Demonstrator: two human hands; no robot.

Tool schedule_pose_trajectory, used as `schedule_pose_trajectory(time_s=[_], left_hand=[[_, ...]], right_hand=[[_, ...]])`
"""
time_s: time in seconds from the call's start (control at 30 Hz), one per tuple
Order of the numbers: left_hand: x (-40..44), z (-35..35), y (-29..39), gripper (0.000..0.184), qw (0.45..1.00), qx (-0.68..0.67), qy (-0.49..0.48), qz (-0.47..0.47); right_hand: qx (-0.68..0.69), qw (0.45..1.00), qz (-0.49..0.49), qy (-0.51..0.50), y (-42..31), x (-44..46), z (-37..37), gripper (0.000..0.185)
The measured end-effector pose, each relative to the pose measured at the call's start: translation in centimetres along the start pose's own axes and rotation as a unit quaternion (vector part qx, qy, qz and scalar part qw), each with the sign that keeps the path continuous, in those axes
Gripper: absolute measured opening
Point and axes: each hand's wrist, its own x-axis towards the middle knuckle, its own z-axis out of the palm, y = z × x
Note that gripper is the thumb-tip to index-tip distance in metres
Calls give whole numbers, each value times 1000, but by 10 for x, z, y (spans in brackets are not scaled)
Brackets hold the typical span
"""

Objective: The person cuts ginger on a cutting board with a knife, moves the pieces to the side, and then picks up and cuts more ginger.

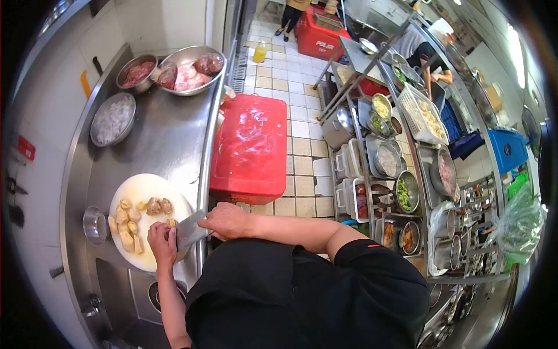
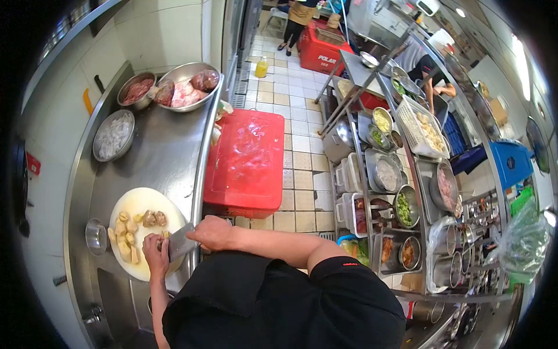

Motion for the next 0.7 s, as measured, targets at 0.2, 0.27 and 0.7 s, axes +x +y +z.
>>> schedule_pose_trajectory(time_s=[0.2, 0.27, 0.7], left_hand=[[1, 7, -20, 38, 1000, 3, -5, -1], [-4, 13, -29, 41, 1000, -12, 10, -26], [0, 56, 19, 79, 988, 67, 18, -140]], right_hand=[[6, 999, 24, -28, 2, -30, -21, 40], [10, 997, 72, -27, 6, -45, -31, 39], [230, 936, 265, 17, 21, -70, -7, 33]])
